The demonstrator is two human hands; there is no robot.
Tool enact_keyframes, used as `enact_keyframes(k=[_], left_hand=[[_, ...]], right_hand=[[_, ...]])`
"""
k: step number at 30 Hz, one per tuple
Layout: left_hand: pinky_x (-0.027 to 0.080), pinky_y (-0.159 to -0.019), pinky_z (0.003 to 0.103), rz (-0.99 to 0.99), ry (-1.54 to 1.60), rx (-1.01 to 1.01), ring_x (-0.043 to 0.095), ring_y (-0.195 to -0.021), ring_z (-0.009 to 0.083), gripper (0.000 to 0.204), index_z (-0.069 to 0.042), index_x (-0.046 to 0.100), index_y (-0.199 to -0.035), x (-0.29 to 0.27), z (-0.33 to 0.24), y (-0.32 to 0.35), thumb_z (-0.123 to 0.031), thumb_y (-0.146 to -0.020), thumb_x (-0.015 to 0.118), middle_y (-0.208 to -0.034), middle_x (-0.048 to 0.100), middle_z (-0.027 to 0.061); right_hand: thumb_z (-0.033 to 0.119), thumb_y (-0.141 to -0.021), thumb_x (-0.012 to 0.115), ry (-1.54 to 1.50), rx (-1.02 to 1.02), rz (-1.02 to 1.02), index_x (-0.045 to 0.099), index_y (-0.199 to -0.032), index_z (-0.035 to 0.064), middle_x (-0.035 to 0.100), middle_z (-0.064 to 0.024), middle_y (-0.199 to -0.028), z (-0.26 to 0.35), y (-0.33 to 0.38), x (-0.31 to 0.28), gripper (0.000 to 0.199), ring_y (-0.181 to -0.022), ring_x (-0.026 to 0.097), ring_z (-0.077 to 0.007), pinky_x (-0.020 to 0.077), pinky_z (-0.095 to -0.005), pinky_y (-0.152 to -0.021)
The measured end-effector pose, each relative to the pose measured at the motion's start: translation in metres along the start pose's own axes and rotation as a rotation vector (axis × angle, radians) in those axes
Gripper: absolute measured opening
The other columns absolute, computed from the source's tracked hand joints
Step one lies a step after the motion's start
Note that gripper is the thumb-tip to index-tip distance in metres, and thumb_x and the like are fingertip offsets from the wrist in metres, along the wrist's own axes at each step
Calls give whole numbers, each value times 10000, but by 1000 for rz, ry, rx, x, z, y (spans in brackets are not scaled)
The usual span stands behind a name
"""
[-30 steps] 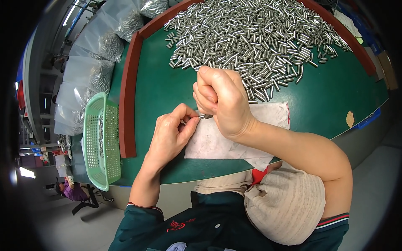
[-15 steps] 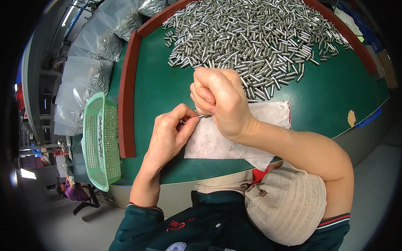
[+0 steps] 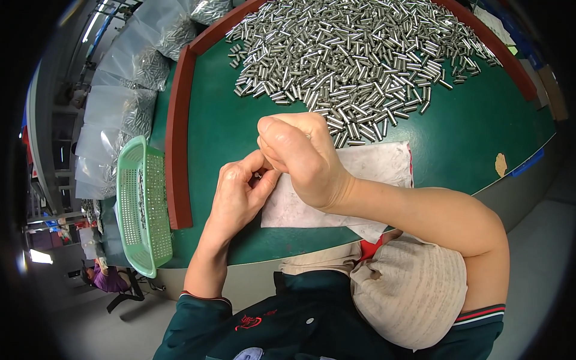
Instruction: Inspecting and assembling small metal pins using a precision hand tool at a workbench.
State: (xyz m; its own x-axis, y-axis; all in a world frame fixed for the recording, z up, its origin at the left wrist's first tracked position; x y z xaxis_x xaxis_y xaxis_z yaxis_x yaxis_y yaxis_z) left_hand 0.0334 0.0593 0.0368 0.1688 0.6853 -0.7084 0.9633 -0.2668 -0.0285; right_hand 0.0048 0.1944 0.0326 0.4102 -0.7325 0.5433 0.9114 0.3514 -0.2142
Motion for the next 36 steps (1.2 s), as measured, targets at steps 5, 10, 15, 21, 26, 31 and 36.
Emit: enact_keyframes(k=[5, 10, 15, 21, 26, 31, 36], left_hand=[[395, -456, 315, -59, -8, 56, 510, -472, 242, 88, 15, 493, -721, 4, 1, 2, -30, -735, 568, -576, 536, 124], [297, -481, 183, 60, 1101, -315, 346, -510, 49, 87, -43, 493, -822, -16, 10, -1, -122, -858, 497, -600, 419, -16], [317, -480, 165, 176, 1678, -328, 351, -570, 55, 78, -60, 473, -839, -18, 23, -1, -123, -846, 518, -775, 455, 51], [335, -523, 193, 60, 1359, -263, 390, -572, 56, 124, -66, 511, -928, -15, 26, -5, -52, -812, 551, -862, 537, 80], [338, -555, 193, 33, 1358, -289, 385, -583, 56, 96, -72, 526, -890, -11, 27, -5, -48, -804, 562, -866, 529, 67], [339, -565, 194, 60, 1422, -294, 381, -601, 59, 97, -76, 531, -883, -10, 28, -6, -50, -799, 570, -878, 524, 56], [338, -565, 196, 67, 1456, -294, 374, -604, 62, 92, -72, 534, -888, -11, 27, -3, -66, -803, 570, -854, 514, 48]], right_hand=[[132, -820, 363, -117, 61, -3, 228, -524, 80, 233, 34, -482, 6, -2, -3, 329, -452, 202, -54, 187, -235, -418], [211, -855, 325, -221, -60, -36, 258, -497, 123, 236, 30, -406, 19, -12, -9, 374, -385, 173, -78, 165, -243, -392], [218, -854, 335, -232, -78, -93, 254, -488, 119, 238, 20, -397, 19, -15, -13, 388, -380, 174, -79, 162, -245, -386], [208, -849, 336, -184, -63, -109, 248, -477, 120, 238, 17, -391, 17, -17, -14, 392, -375, 170, -78, 162, -244, -383], [206, -849, 339, -175, -45, -105, 252, -472, 117, 238, 17, -388, 15, -18, -14, 397, -372, 171, -79, 160, -243, -380], [209, -851, 342, -161, -38, -108, 261, -473, 114, 242, 17, -388, 13, -18, -16, 399, -371, 177, -78, 162, -241, -378], [208, -852, 342, -153, -36, -100, 263, -477, 112, 243, 16, -390, 13, -17, -14, 395, -372, 176, -78, 165, -241, -379]])
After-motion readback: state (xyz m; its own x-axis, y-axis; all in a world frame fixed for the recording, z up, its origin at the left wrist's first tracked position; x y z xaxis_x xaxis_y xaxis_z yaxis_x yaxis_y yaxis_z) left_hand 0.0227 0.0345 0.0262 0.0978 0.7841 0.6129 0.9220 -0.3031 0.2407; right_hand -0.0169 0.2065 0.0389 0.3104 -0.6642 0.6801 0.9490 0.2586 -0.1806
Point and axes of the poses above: each hand's wrist, its own y-axis away from the middle knuckle, its own x-axis out of the palm, z = x × y, the point moved 1 cm from there along -y, towards the middle knuckle
